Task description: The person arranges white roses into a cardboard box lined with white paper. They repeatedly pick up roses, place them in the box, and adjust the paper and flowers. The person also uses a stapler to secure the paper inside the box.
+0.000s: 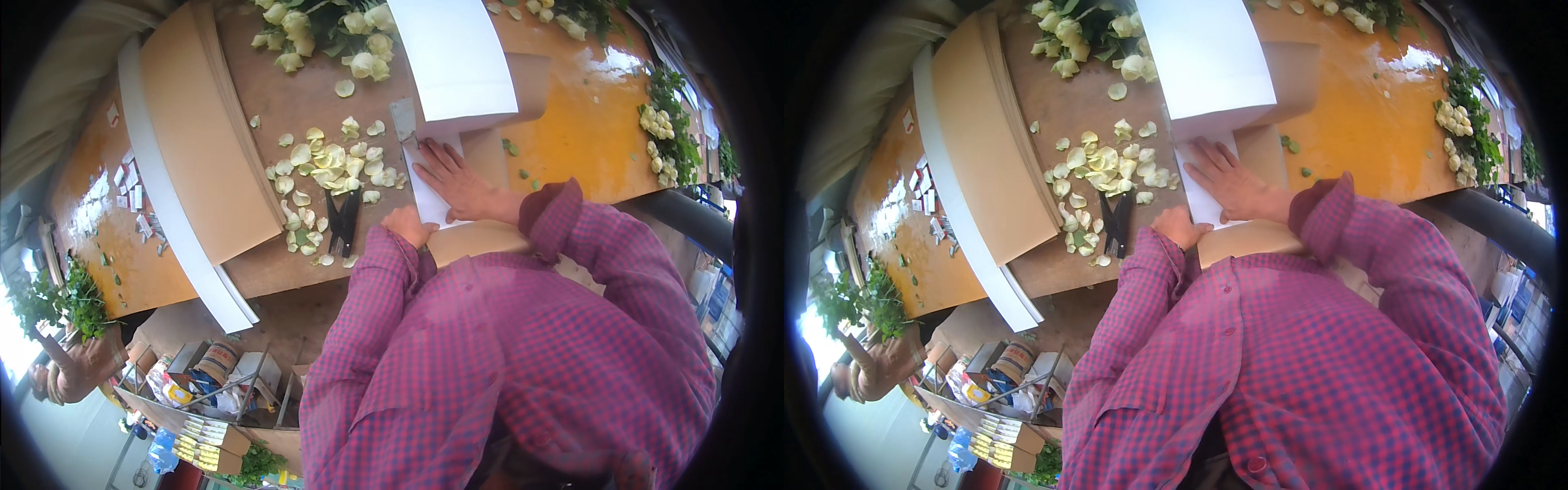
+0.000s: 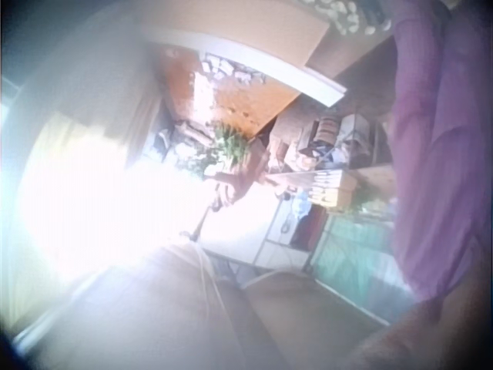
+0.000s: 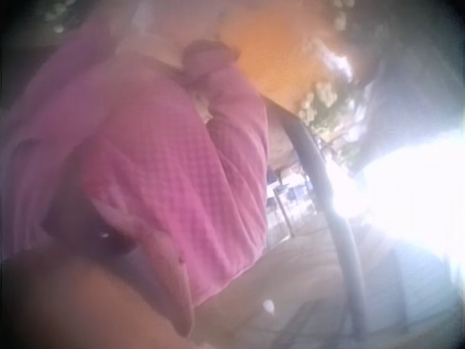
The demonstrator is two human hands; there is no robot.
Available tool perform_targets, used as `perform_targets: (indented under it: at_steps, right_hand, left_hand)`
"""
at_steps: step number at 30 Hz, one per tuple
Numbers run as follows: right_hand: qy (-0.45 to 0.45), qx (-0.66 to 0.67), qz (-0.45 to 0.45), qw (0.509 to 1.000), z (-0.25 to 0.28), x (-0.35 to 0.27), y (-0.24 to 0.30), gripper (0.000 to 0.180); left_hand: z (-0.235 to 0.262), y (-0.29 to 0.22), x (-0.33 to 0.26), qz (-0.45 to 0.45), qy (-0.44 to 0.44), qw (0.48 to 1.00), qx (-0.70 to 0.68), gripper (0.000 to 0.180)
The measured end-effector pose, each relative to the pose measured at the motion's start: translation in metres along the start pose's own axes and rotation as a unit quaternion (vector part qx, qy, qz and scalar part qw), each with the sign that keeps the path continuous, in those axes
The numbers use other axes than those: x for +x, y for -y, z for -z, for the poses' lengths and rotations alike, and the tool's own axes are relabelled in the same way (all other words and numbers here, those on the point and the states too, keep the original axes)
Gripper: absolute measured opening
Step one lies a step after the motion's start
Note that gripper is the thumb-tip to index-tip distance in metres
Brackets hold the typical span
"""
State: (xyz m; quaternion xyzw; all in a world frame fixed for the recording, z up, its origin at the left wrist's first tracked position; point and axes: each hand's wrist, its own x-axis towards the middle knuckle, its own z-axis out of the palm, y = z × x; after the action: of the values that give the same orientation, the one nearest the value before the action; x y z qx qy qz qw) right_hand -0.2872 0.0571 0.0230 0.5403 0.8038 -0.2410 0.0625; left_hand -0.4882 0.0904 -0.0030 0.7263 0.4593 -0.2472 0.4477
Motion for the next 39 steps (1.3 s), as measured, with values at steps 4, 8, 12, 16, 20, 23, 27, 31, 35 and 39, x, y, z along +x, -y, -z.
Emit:
perform_targets:
  at_steps: [4, 8, 12, 16, 20, 23, 27, 31, 35, 39]
  right_hand:
    - [0.011, -0.008, 0.004, 1.0, 0.0, 0.0, -0.002, 0.135]
    - [0.021, -0.027, 0.003, 0.999, -0.001, 0.001, 0.0, 0.136]
    - [0.028, -0.034, 0.005, 0.999, 0.001, 0.001, -0.001, 0.137]
    - [0.027, -0.029, 0.005, 0.999, 0.004, -0.001, -0.001, 0.137]
    - [0.025, -0.008, 0.004, 1.0, 0.007, -0.001, -0.001, 0.134]
    - [0.03, -0.021, 0.002, 0.999, 0.008, -0.002, -0.002, 0.134]
    - [0.028, -0.029, 0.001, 0.999, 0.006, -0.001, -0.002, 0.133]
    - [0.037, -0.029, -0.002, 0.999, 0.005, 0.001, 0.0, 0.133]
    - [0.048, -0.032, -0.007, 0.998, 0.006, 0.002, 0.0, 0.133]
    - [0.054, -0.031, -0.007, 0.998, 0.006, 0.002, 0.0, 0.135]
  left_hand:
    - [0.004, 0.021, -0.021, 0.014, -0.111, 0.99, -0.09, 0.032]
    - [0.034, 0.091, -0.034, -0.226, -0.287, 0.926, 0.097, 0.042]
    - [0.067, 0.141, -0.032, -0.244, -0.199, 0.901, 0.297, 0.055]
    - [0.087, 0.153, -0.035, -0.244, -0.194, 0.892, 0.328, 0.064]
    - [0.108, 0.159, -0.043, -0.222, -0.201, 0.911, 0.285, 0.058]
    - [0.109, 0.159, -0.054, -0.233, -0.266, 0.916, 0.189, 0.062]
    - [0.086, 0.143, -0.074, -0.179, -0.289, 0.927, -0.157, 0.053]
    - [0.063, 0.112, -0.079, -0.143, -0.027, 0.644, -0.751, 0.06]
    - [0.067, 0.084, -0.048, -0.22, 0.034, 0.553, -0.803, 0.071]
    - [0.08, 0.067, -0.017, -0.172, -0.109, 0.781, -0.59, 0.07]
